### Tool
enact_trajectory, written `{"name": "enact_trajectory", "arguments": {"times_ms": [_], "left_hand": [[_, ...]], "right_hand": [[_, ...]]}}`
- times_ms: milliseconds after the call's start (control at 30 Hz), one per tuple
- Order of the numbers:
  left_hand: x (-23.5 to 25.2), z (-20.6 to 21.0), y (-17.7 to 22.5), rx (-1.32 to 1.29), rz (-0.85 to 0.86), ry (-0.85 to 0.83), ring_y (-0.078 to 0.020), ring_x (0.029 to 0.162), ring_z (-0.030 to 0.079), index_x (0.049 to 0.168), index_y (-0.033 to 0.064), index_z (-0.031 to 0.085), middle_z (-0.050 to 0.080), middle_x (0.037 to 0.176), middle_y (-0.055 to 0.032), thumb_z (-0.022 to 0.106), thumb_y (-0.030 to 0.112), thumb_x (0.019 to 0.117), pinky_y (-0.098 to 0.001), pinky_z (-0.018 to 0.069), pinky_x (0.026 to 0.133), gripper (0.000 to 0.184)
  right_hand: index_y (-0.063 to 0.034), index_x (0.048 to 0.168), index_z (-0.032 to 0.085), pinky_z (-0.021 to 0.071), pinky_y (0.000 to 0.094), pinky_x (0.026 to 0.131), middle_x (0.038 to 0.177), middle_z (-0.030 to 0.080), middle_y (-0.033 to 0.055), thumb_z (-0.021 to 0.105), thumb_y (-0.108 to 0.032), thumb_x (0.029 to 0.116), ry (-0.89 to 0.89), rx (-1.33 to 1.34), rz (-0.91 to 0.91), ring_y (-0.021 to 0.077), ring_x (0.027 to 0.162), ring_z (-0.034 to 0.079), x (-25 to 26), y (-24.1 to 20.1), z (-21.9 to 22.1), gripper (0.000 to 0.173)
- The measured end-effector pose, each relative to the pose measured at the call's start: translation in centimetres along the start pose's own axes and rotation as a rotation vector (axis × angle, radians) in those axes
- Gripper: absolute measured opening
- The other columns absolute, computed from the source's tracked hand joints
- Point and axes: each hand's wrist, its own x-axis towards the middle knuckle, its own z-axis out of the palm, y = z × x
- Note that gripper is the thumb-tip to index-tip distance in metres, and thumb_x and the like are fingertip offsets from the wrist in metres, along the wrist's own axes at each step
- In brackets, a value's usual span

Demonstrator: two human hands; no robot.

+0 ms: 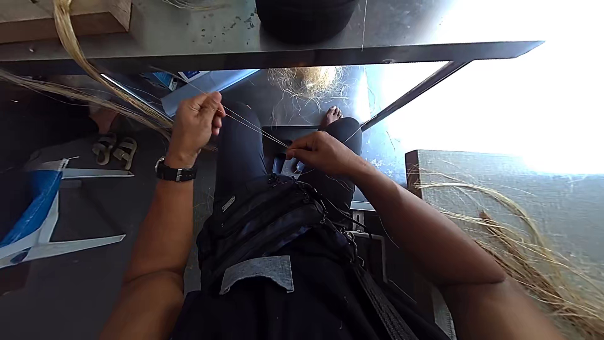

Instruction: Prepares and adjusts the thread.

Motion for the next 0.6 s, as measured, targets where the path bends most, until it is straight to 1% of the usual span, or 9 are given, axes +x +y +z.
{"name": "enact_trajectory", "arguments": {"times_ms": [100,300,400,467,600], "left_hand": [[0.0,-1.9,-0.2,-0.050,0.002,0.061,-0.0038,0.053,0.056,0.088,0.0127,0.064,0.059,0.068,0.0076,0.045,0.033,0.1108,-0.0211,0.0520,0.051,0.035],[0.1,-4.4,-0.4,-0.176,0.029,0.158,-0.0047,0.053,0.056,0.088,0.0167,0.063,0.058,0.066,0.0096,0.043,0.032,0.1112,-0.0218,0.0521,0.051,0.034],[0.3,-5.3,-0.2,-0.190,0.059,0.190,-0.0053,0.053,0.057,0.088,0.0165,0.062,0.059,0.065,0.0095,0.042,0.031,0.1119,-0.0222,0.0527,0.052,0.035],[0.3,-5.7,0.0,-0.198,0.068,0.194,-0.0060,0.053,0.057,0.089,0.0157,0.063,0.059,0.065,0.0091,0.040,0.031,0.1124,-0.0222,0.0525,0.052,0.036],[0.3,-6.0,0.3,-0.211,0.043,0.203,-0.0055,0.053,0.059,0.094,0.0137,0.066,0.062,0.067,0.0086,0.039,0.032,0.1127,-0.0214,0.0541,0.051,0.038]], "right_hand": [[-0.0094,0.099,0.079,0.0450,0.0251,0.048,0.064,0.062,-0.0013,0.057,-0.017,0.1064,-0.008,0.083,0.047,0.0057,0.050,0.051,0.0,0.3,-0.3,0.024],[-0.0067,0.100,0.079,0.0397,0.0222,0.043,0.061,0.059,0.0004,0.058,-0.016,0.1061,-0.017,0.198,0.105,0.0061,0.047,0.048,0.1,0.9,-0.7,0.023],[-0.0060,0.100,0.079,0.0381,0.0210,0.042,0.060,0.058,0.0005,0.058,-0.015,0.1063,-0.012,0.245,0.135,0.0056,0.045,0.046,0.1,0.8,-0.8,0.024],[-0.0046,0.100,0.078,0.0354,0.0200,0.040,0.058,0.057,0.0003,0.057,-0.014,0.1064,-0.007,0.301,0.159,0.0049,0.043,0.043,0.1,0.6,-0.8,0.024],[-0.0008,0.104,0.076,0.0308,0.0183,0.036,0.057,0.054,0.0008,0.056,-0.013,0.1064,-0.008,0.468,0.204,0.0039,0.040,0.038,-0.1,0.3,-1.1,0.023]]}}
